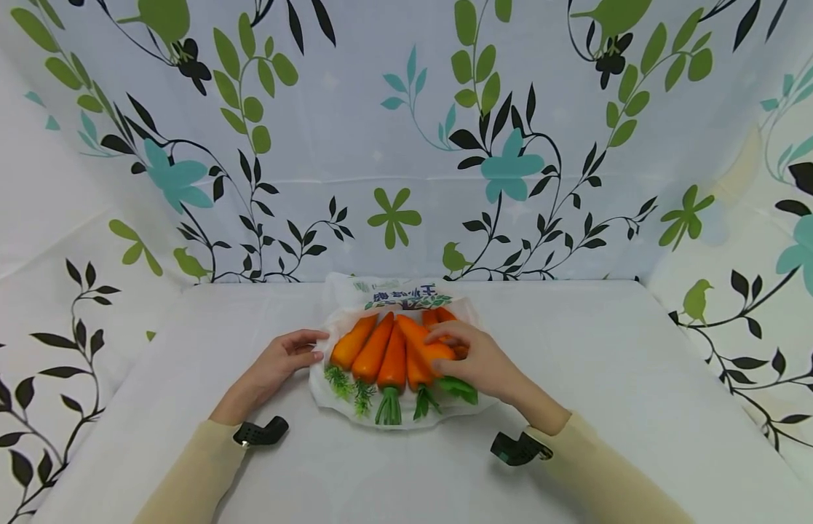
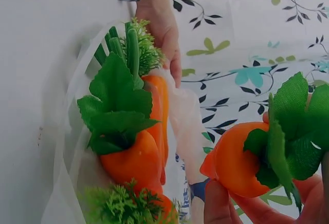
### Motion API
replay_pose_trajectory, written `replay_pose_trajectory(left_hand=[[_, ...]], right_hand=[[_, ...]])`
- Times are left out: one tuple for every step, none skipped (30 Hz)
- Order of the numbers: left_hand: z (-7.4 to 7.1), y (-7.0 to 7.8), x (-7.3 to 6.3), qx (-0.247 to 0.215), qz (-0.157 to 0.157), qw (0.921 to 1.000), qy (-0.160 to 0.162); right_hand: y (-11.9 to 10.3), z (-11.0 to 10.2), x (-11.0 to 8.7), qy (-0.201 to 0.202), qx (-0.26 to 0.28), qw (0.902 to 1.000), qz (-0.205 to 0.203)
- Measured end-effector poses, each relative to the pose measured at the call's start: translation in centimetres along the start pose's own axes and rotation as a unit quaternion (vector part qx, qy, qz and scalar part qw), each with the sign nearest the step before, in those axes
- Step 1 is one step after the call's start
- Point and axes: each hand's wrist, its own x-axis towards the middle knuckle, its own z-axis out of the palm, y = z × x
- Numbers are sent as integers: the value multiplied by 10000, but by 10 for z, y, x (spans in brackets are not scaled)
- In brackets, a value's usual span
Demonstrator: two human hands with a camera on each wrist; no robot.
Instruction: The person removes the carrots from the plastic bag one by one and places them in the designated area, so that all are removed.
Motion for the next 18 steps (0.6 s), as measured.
replay_pose_trajectory(left_hand=[[0, 0, 0, 33, -17, 10000, 3], [0, 0, 0, 50, -30, 10000, 10], [0, 0, 0, 71, -47, 10000, 11], [0, 0, 0, 88, -61, 9999, 11], [0, 0, 0, 96, -64, 9999, 11], [0, 1, 0, 95, -71, 9999, 18], [0, 1, 0, 95, -76, 9999, 27], [0, 1, 0, 88, -81, 9999, 39], [0, 1, 0, 99, -82, 9999, 42], [0, 0, 0, 115, -81, 9999, 48], [0, 0, 0, 117, -78, 9999, 61], [0, 0, 0, 132, -79, 9999, 74], [0, -1, 0, 135, -81, 9998, 88], [0, -1, 0, 133, -83, 9998, 89], [0, -1, 0, 143, -88, 9998, 90], [0, -2, 0, 149, -94, 9998, 91], [0, -2, 0, 149, -101, 9998, 94], [-1, -2, 0, 157, -102, 9998, 100]], right_hand=[[0, -2, -2, 15, -13, 10000, -10], [0, -4, -3, 31, -21, 10000, -21], [1, -6, -5, 51, -31, 10000, -35], [1, -9, -7, 76, -45, 9999, -49], [2, -11, -8, 102, -32, 9999, -50], [3, -13, -10, 126, -33, 9999, -69], [4, -16, -11, 149, -30, 9999, -80], [5, -18, -12, 175, -24, 9998, -98], [6, -20, -14, 208, -21, 9997, -122], [8, -23, -15, 239, -10, 9996, -144], [9, -25, -16, 268, 9, 9995, -157], [10, -27, -18, 294, 36, 9994, -181], [12, -29, -20, 322, 50, 9993, -187], [13, -31, -21, 355, 67, 9992, -181], [14, -34, -23, 384, 83, 9991, -181], [16, -36, -25, 411, 101, 9990, -161], [17, -38, -26, 445, 112, 9989, -139], [18, -40, -27, 484, 123, 9987, -120]])
